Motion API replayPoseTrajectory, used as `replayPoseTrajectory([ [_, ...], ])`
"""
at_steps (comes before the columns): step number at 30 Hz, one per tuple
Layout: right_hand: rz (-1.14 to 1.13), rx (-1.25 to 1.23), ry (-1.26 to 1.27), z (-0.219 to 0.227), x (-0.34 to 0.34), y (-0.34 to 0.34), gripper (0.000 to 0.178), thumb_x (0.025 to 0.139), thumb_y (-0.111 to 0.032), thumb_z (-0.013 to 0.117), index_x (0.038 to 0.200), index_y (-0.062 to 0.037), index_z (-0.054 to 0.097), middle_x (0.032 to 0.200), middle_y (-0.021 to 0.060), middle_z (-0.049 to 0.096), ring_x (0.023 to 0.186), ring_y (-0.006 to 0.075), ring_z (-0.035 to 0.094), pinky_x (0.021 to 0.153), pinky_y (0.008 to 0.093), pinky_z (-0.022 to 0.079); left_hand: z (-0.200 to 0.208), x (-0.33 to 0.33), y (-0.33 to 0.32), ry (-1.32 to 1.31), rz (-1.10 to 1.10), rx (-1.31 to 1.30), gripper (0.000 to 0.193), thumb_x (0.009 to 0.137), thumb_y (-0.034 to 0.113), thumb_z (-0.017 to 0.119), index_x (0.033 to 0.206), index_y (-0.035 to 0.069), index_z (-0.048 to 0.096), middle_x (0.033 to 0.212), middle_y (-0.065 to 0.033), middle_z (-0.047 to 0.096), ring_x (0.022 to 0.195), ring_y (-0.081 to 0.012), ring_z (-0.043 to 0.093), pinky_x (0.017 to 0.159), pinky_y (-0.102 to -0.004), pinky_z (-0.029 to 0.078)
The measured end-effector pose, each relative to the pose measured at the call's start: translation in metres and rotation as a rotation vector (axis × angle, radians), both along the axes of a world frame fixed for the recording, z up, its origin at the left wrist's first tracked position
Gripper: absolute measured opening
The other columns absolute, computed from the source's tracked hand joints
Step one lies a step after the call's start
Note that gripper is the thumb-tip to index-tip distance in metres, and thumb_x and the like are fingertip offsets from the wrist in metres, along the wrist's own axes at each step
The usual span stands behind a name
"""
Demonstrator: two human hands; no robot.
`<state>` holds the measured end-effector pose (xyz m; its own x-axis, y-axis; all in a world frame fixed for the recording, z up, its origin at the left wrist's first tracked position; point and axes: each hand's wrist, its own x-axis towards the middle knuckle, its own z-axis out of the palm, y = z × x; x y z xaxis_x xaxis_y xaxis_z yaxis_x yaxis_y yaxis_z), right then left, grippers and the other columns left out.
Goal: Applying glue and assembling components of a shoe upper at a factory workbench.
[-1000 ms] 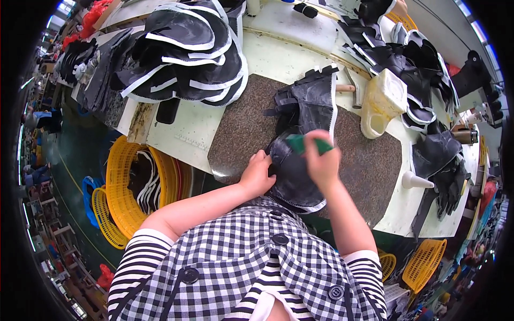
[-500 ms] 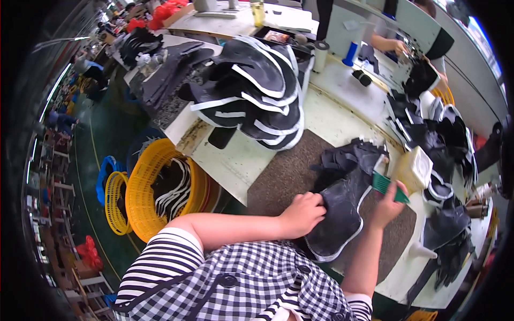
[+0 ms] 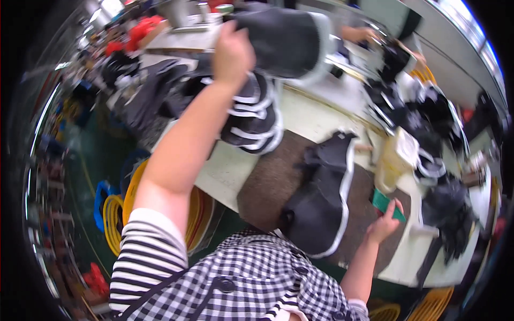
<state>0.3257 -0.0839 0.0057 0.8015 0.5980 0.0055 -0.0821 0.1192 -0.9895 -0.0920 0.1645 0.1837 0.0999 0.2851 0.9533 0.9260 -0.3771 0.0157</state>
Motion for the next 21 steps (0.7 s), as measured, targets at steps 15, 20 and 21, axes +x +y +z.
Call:
replayPoseTrajectory([
  [15, 0.067, -0.207, -0.768, -0.015, 0.065, 0.065, 0.017, 0.090, -0.011, 0.064, 0.107, -0.0068, 0.065, 0.081, 0.0074, 0.067, 0.068, 0.0133, 0.061, 0.064, 0.0274, 0.049, -0.103, 0.017, -0.124, -0.760, -0.223, -0.964, 0.072, 0.087, 0.004, 0.057, 0.148, -0.001, 0.020, 0.147, -0.0247, 0.028, 0.140, -0.0337, 0.027, 0.115, -0.0416, 0.023],
  [20, 0.022, -0.247, -0.445, -0.010, 0.067, 0.071, 0.019, 0.093, -0.011, 0.058, 0.111, -0.0050, 0.057, 0.086, 0.0105, 0.064, 0.067, 0.0155, 0.064, 0.055, 0.0265, 0.051, -0.140, 0.069, -0.162, -0.247, -0.167, -0.901, 0.072, 0.081, 0.006, 0.062, 0.145, 0.003, 0.030, 0.148, -0.0225, 0.023, 0.139, -0.0395, 0.023, 0.114, -0.0454, 0.021],
  [21, -0.054, -0.130, -0.442, -0.008, 0.071, 0.067, 0.020, 0.093, -0.010, 0.056, 0.112, -0.0043, 0.051, 0.090, 0.0106, 0.061, 0.063, 0.0161, 0.062, 0.048, 0.0249, 0.051, -0.150, 0.074, -0.167, -0.196, -0.189, -0.919, 0.070, 0.081, 0.008, 0.063, 0.144, 0.006, 0.033, 0.148, -0.0216, 0.025, 0.139, -0.0389, 0.023, 0.114, -0.0451, 0.021],
])
